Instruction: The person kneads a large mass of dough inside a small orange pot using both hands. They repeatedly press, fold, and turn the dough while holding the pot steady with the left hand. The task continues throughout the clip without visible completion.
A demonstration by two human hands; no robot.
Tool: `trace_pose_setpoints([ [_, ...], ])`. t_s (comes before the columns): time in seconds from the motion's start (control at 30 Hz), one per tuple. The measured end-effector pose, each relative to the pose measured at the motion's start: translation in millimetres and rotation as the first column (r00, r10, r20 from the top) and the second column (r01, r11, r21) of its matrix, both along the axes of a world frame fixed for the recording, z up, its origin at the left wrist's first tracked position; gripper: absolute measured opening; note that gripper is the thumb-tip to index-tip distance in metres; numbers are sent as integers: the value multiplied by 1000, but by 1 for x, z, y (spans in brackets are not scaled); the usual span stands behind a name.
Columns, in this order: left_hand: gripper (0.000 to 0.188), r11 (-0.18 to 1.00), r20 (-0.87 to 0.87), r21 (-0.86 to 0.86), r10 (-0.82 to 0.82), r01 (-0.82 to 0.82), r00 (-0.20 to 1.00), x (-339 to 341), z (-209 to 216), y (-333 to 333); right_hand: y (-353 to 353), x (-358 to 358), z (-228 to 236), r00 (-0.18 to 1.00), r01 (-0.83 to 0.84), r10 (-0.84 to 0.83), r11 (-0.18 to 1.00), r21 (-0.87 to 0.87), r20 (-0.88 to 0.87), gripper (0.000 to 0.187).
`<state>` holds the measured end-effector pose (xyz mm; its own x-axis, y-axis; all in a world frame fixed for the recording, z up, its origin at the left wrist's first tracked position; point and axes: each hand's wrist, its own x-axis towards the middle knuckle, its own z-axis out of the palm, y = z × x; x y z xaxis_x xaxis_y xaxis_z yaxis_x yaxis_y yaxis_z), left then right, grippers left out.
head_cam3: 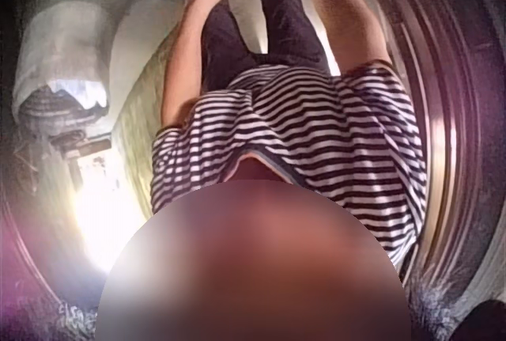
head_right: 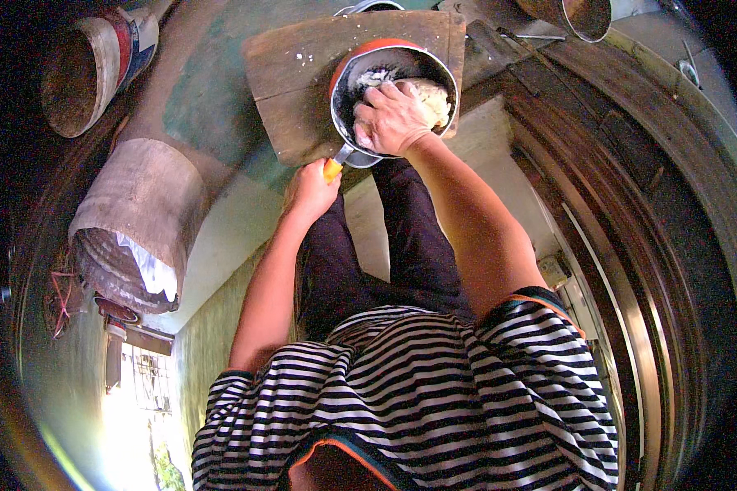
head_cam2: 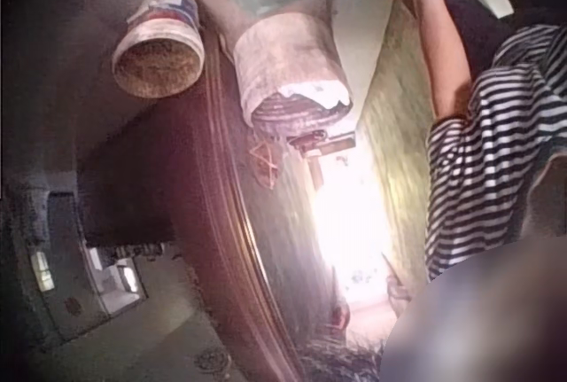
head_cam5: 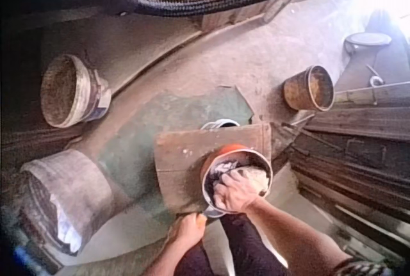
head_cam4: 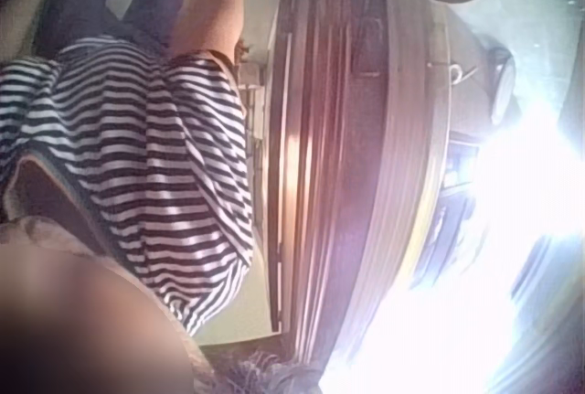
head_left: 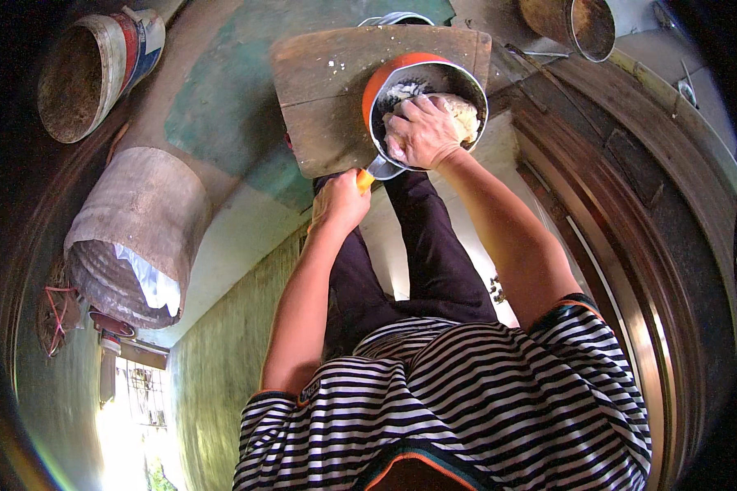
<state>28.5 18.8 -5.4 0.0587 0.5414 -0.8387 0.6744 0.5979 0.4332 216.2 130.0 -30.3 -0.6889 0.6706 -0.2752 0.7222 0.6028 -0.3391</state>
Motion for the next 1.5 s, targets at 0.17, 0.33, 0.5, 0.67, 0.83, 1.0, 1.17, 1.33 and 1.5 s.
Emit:
trace_pose_setpoints([
  [0.17,21,1000,-18,22,4,-4,1000,4,-5,-3,6,-4,4,999,18,-14,997,-76,49,26],
  [0.33,21,999,-60,-35,-14,12,998,-1,11,12,16,2,10,988,135,-145,977,-163,-53,39],
  [0.5,21,998,-50,-58,-24,22,998,-2,18,19,40,0,-11,951,307,-296,940,-147,94,40],
  [0.67,22,998,-76,-53,-34,30,997,1,11,13,30,-13,-8,977,134,-93,969,-210,194,37],
  [0.83,23,997,-92,-55,-58,53,994,0,21,19,44,-9,-6,940,116,12,929,-350,342,30],
  [1.0,24,996,-74,-80,-49,43,996,-1,22,22,50,-26,-1,888,192,32,880,-435,458,41],
  [1.17,24,997,-94,-70,-49,42,994,0,17,19,40,-13,-14,939,-11,161,896,-443,304,35],
  [1.33,25,992,-64,-119,-56,48,996,-2,28,33,45,25,-28,940,288,-234,934,-212,247,40],
  [1.5,26,994,-71,-90,-62,56,996,-2,17,21,44,-4,-8,946,66,72,912,-405,315,48],
])
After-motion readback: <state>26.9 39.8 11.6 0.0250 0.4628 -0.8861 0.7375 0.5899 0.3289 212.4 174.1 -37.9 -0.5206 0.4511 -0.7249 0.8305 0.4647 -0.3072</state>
